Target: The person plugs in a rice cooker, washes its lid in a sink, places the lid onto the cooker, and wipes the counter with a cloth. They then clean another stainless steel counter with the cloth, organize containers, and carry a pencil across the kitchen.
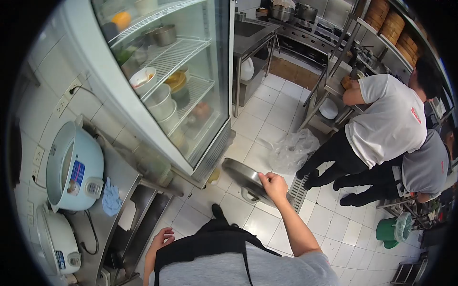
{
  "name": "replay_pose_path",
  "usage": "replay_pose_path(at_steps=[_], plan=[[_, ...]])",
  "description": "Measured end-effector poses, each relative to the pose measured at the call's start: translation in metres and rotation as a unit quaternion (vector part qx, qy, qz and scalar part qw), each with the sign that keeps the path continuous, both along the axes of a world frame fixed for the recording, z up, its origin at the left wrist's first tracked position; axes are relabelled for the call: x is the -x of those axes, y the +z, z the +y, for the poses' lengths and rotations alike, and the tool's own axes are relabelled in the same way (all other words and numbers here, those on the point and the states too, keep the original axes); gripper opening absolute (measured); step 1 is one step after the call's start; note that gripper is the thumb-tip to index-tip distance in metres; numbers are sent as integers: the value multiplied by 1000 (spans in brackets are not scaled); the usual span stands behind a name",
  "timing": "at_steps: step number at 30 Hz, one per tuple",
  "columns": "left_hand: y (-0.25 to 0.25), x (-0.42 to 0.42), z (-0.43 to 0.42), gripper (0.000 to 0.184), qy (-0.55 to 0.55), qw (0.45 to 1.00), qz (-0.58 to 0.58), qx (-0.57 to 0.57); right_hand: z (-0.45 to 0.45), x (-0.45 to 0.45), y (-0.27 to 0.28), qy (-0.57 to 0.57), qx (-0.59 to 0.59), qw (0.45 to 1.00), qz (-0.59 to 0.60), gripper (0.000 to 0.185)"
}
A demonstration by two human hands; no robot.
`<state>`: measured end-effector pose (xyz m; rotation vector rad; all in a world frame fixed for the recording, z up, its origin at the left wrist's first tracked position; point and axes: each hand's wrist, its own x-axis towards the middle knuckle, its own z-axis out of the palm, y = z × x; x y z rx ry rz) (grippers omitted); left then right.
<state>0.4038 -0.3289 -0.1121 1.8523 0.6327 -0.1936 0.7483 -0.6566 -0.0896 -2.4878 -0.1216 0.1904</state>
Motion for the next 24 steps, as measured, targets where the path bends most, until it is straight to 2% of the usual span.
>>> replay_pose_path(at_steps=[2,5,8,10,15,17,19,22,23,24], plan=[[-11,-22,13,41,-14,999,45,0,-8,-31,-11,-40,-2,999,1,42],[-24,-86,26,41,-49,998,40,16,-14,-70,-19,-84,-25,996,-6,42],[-23,-181,28,43,-113,993,-9,30,-20,-112,-7,-113,-18,993,-39,41],[-10,-252,18,44,-177,982,-58,29,-25,-140,14,-139,-62,986,-73,40],[5,-421,-10,52,-299,947,-82,88,-50,-194,34,-174,-64,975,-124,44],[1,-485,-21,57,-278,946,-86,142,-65,-225,27,-184,-73,968,-152,48],[-5,-543,-30,68,-276,944,-88,160,-75,-264,20,-191,-152,955,-170,50],[-11,-620,-40,76,-163,967,34,191,-73,-331,27,-133,-219,947,-195,48],[-16,-643,-43,85,-129,968,84,200,-66,-355,37,-108,-224,948,-200,46],[-15,-661,-45,86,-90,954,105,267,-59,-382,45,-80,-224,948,-211,44]])
